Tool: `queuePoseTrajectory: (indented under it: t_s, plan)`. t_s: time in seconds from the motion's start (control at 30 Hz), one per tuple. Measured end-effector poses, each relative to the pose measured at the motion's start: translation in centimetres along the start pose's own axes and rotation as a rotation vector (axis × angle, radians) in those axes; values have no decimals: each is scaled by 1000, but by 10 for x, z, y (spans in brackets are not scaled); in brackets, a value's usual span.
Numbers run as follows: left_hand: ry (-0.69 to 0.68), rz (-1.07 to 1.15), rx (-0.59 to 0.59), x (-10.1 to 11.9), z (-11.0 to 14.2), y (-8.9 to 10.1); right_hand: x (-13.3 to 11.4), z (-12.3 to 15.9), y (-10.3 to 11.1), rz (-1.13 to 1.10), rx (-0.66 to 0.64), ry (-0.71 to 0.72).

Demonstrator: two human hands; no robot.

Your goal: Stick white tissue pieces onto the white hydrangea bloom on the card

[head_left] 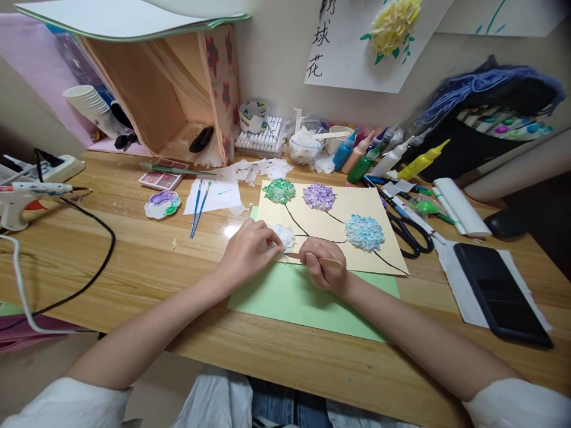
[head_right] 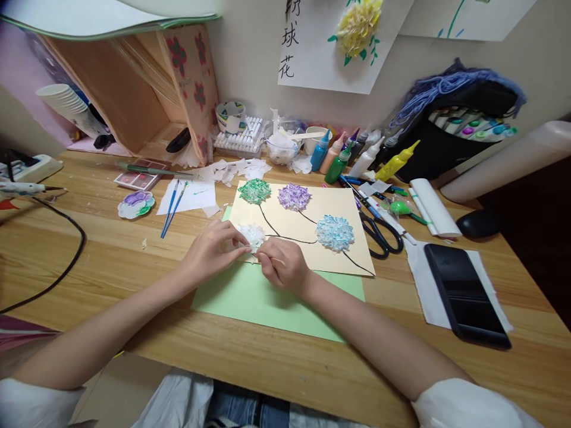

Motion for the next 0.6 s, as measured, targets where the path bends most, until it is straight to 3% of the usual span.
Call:
queuePoseTrajectory:
  t_s: [0.6]
  plan:
    - [-86, 18, 25, 3, -5, -6, -1, -1, -4, 88, -1, 26]
Point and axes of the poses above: each hand's wrist, its own z-axis away from the middle knuckle, its own y-axis out of the back of the hand, x = y × z, the point moved 7 cm from there along -z, towards the middle knuckle, and after that the axes turned 1 degree about -y, right-handed, at the moved point
